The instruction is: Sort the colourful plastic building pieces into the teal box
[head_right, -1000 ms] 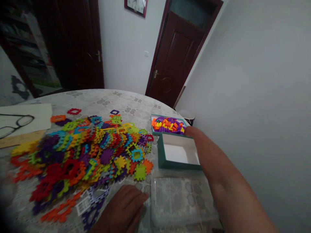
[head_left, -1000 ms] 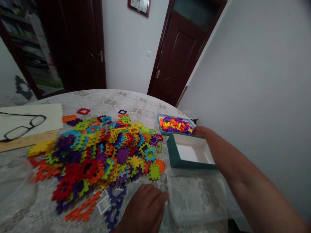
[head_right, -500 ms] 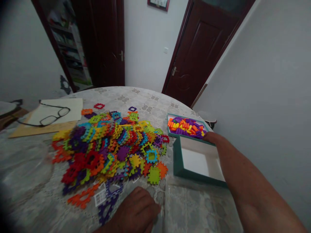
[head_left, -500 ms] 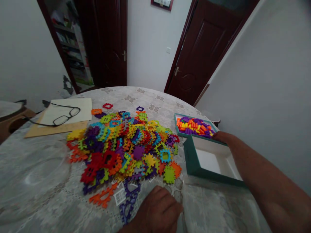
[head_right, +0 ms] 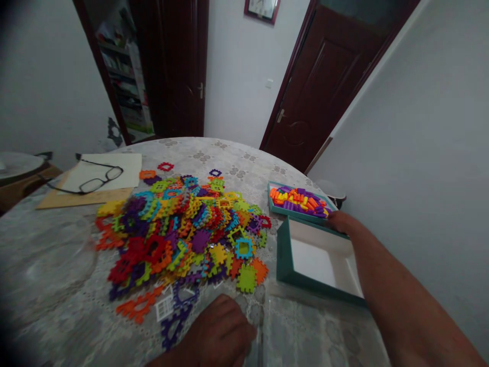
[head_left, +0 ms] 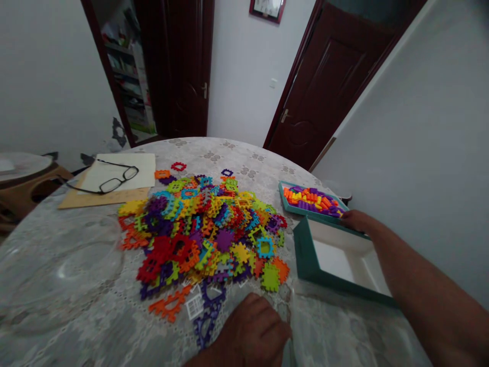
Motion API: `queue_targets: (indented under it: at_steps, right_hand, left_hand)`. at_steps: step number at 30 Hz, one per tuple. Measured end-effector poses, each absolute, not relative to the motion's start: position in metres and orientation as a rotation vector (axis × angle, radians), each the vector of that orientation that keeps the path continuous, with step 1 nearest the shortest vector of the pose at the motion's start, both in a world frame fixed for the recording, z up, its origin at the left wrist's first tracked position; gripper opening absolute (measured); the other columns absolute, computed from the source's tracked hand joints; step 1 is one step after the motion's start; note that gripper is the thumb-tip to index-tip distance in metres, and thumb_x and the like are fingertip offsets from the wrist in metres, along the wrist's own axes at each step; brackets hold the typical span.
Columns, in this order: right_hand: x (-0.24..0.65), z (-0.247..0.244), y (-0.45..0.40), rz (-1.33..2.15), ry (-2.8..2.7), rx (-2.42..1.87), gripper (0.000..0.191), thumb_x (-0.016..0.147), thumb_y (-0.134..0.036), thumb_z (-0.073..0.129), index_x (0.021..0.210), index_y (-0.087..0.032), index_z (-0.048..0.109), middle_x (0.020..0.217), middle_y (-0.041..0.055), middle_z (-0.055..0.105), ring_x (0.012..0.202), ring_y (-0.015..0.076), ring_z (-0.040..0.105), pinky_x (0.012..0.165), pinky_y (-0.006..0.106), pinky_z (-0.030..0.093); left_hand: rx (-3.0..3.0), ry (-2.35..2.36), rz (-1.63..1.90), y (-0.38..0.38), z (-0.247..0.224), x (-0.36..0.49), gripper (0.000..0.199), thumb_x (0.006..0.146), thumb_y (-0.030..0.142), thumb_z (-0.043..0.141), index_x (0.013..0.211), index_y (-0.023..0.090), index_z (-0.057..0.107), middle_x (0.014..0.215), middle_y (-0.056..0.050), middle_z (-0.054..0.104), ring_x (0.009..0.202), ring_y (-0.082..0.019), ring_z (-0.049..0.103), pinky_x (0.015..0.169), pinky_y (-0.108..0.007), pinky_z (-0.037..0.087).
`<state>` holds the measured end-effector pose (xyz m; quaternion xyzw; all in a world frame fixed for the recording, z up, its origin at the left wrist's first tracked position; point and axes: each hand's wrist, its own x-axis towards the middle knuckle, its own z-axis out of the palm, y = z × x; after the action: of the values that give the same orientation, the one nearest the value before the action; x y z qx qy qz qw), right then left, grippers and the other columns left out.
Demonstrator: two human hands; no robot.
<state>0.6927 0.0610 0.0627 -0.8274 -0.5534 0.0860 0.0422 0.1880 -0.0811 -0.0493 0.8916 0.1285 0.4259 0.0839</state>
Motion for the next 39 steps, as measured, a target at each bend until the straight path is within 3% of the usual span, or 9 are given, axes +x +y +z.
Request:
queue_targets:
  at_steps: [3,6,10,20,30,35,39]
  right_hand:
    - [0.696,0.061,0.059,0.429,-1.396,-2.529,0.018,0.076,-0.026,0.079,0.064,-0.02,0.067,0.05,0.003,0.066,0.047,0.0211,0.066,0.046,0.026,0.05]
    - [0.691,0.057,0.055,0.518,-1.179,-2.399,0.016,0.082,-0.03,0.077,0.075,-0.022,0.065,0.054,0.0009,0.067,0.054,0.0216,0.072,0.052,0.027,0.057]
    - [0.68,0.053,0.051,0.567,-1.055,-2.172,0.024,0.077,-0.029,0.086,0.083,-0.021,0.065,0.067,0.002,0.072,0.066,0.0209,0.077,0.062,0.029,0.065]
    - [0.67,0.062,0.054,0.622,-1.008,-1.815,0.036,0.068,-0.026,0.098,0.087,-0.016,0.07,0.078,0.0072,0.078,0.07,0.0206,0.079,0.067,0.029,0.069]
    - [0.644,0.085,0.044,0.535,-1.118,-1.796,0.022,0.074,-0.021,0.089,0.09,-0.016,0.075,0.079,0.0064,0.08,0.073,0.0194,0.078,0.067,0.026,0.069]
    - [0.625,0.111,0.034,0.494,-1.167,-1.786,0.024,0.076,-0.025,0.09,0.092,-0.015,0.075,0.083,0.0091,0.08,0.077,0.0211,0.079,0.068,0.026,0.069]
    - [0.612,0.133,0.018,0.441,-1.272,-1.82,0.027,0.079,-0.033,0.089,0.095,-0.016,0.076,0.088,0.0114,0.082,0.08,0.0227,0.079,0.069,0.028,0.069]
  left_hand:
    - [2.622,0.37,1.271,-0.081,-0.045,0.186,0.012,0.089,0.015,0.063,0.097,0.021,0.057,0.076,0.0,0.062,0.071,-0.018,0.054,0.066,-0.036,0.037]
    - [2.615,0.379,1.22,-0.082,-0.039,0.183,0.017,0.085,0.012,0.062,0.098,0.021,0.057,0.079,-0.001,0.063,0.074,-0.019,0.056,0.068,-0.036,0.04]
    - [2.606,0.369,1.169,-0.083,-0.034,0.179,0.022,0.082,0.01,0.062,0.1,0.021,0.057,0.081,-0.002,0.064,0.076,-0.02,0.057,0.07,-0.037,0.041]
    - [2.585,0.403,1.178,-0.082,-0.017,0.172,0.022,0.086,0.01,0.058,0.105,0.021,0.058,0.085,-0.005,0.066,0.081,-0.022,0.059,0.073,-0.038,0.043]
    - [2.547,0.492,1.307,-0.074,0.003,0.164,0.019,0.09,0.01,0.055,0.106,0.019,0.062,0.088,-0.005,0.068,0.083,-0.022,0.059,0.076,-0.038,0.048]
    - [2.542,0.723,1.358,-0.061,0.023,0.152,0.021,0.099,0.015,0.054,0.115,0.02,0.066,0.1,-0.008,0.072,0.098,-0.024,0.064,0.099,-0.046,0.053]
    - [2.568,1.271,1.171,-0.034,0.038,0.138,0.028,0.099,0.021,0.059,0.126,0.02,0.067,0.127,-0.014,0.071,0.123,-0.032,0.062,0.119,-0.062,0.042]
